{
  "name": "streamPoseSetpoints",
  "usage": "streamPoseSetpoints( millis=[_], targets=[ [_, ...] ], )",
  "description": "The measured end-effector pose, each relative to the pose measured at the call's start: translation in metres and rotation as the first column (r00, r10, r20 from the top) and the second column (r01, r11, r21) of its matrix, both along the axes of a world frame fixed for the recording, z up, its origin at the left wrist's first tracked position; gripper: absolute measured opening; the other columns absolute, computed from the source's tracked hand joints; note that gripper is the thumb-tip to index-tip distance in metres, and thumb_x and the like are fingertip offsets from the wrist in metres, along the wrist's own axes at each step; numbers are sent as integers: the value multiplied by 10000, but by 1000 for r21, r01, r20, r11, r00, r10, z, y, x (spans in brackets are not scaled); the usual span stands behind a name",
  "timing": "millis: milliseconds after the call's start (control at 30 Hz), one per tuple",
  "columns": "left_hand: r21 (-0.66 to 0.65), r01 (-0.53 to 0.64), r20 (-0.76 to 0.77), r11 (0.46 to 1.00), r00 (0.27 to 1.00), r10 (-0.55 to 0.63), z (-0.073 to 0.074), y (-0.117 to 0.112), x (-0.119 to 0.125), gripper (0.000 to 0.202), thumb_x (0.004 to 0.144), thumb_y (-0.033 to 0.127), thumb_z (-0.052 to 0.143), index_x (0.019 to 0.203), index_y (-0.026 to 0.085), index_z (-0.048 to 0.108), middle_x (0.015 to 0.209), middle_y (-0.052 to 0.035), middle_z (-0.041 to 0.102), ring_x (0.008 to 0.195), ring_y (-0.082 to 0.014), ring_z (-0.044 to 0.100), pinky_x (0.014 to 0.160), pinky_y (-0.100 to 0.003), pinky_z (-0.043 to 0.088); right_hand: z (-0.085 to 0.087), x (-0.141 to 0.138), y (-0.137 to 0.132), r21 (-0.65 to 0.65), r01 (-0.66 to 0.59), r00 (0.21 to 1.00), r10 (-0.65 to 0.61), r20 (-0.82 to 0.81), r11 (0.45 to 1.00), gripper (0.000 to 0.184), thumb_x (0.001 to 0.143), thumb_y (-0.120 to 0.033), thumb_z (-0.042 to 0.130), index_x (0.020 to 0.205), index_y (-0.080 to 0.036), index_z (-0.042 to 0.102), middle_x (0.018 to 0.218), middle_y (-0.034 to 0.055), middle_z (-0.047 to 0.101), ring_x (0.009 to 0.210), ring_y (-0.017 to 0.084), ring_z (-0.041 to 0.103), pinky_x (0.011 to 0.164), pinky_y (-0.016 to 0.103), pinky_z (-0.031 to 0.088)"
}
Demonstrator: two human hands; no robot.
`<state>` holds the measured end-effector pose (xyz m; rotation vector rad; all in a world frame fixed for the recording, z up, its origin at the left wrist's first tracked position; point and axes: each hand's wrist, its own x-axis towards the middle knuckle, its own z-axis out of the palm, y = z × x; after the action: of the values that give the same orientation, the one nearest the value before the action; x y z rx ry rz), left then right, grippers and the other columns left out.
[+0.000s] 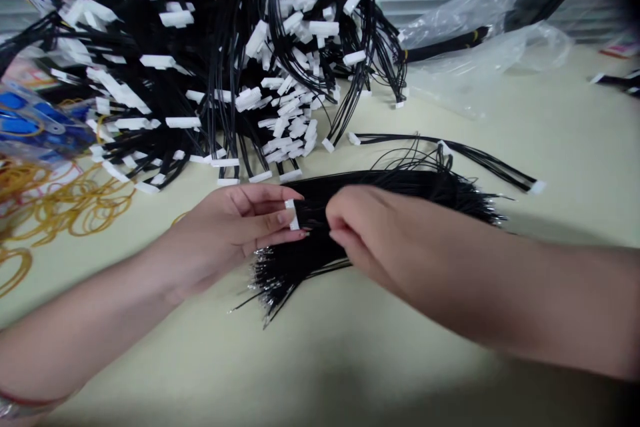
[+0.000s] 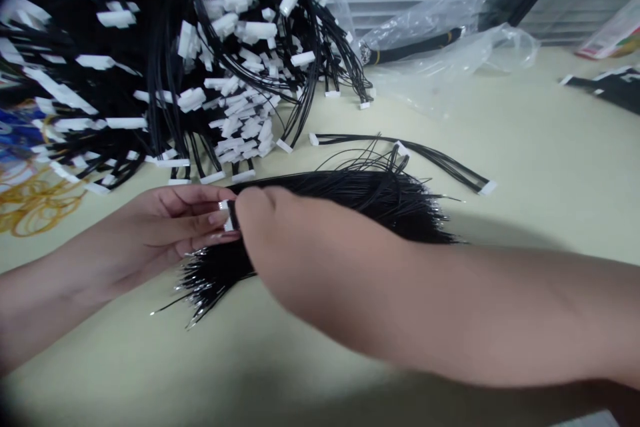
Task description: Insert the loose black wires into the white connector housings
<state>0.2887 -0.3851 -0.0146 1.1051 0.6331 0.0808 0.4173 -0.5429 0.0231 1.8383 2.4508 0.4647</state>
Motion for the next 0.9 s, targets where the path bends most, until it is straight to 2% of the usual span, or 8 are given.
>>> streamPoseSetpoints(
  millis=[100,233,400,567,800,900],
  targets=[
    [-7,17,-4,1000,1000,-17,0,1,0,178,674,143,720,846,178,689,828,-9,668,779,-114,660,748,-185,580,-2,11,10,50,98,992,-94,-82,994,117,762,-60,525,667,-108,573,652,26,448,593,102,389,491,217,334],
    [12,24,-8,1000,1000,-23,-1,1,0,195,675,153,721,865,183,691,840,-10,668,781,-114,660,753,-187,579,-9,15,19,8,121,968,-116,-223,993,58,748,-45,542,749,-103,552,724,31,479,619,103,415,526,222,366],
    [24,3,-20,1000,1000,-2,-2,1,2,225,651,163,743,870,181,695,824,-8,662,750,-105,654,754,-217,583,-8,15,22,-12,87,984,-88,-156,996,87,714,-22,569,701,-106,550,715,33,474,659,114,424,584,232,378],
    [22,-1,-17,1000,1000,2,-1,1,2,213,642,169,752,848,186,699,819,-1,661,750,-98,653,759,-216,582,-10,16,22,39,76,989,-71,-127,996,93,769,-48,527,704,-105,562,726,37,478,677,117,427,592,231,373],
    [21,-7,-2,1000,1000,7,-1,-1,0,192,664,170,734,852,170,694,820,-17,665,778,-115,659,754,-204,578,-17,12,28,162,35,983,-4,-186,986,129,819,-77,476,713,-100,547,694,48,488,619,117,399,543,236,333],
    [19,15,-5,1000,1000,-15,0,-1,0,194,681,162,717,872,155,683,807,-22,665,756,-104,656,739,-183,573,-10,7,22,172,53,971,-11,-240,984,174,840,-74,424,738,-106,561,732,69,520,686,148,450,639,270,384]
  ],
)
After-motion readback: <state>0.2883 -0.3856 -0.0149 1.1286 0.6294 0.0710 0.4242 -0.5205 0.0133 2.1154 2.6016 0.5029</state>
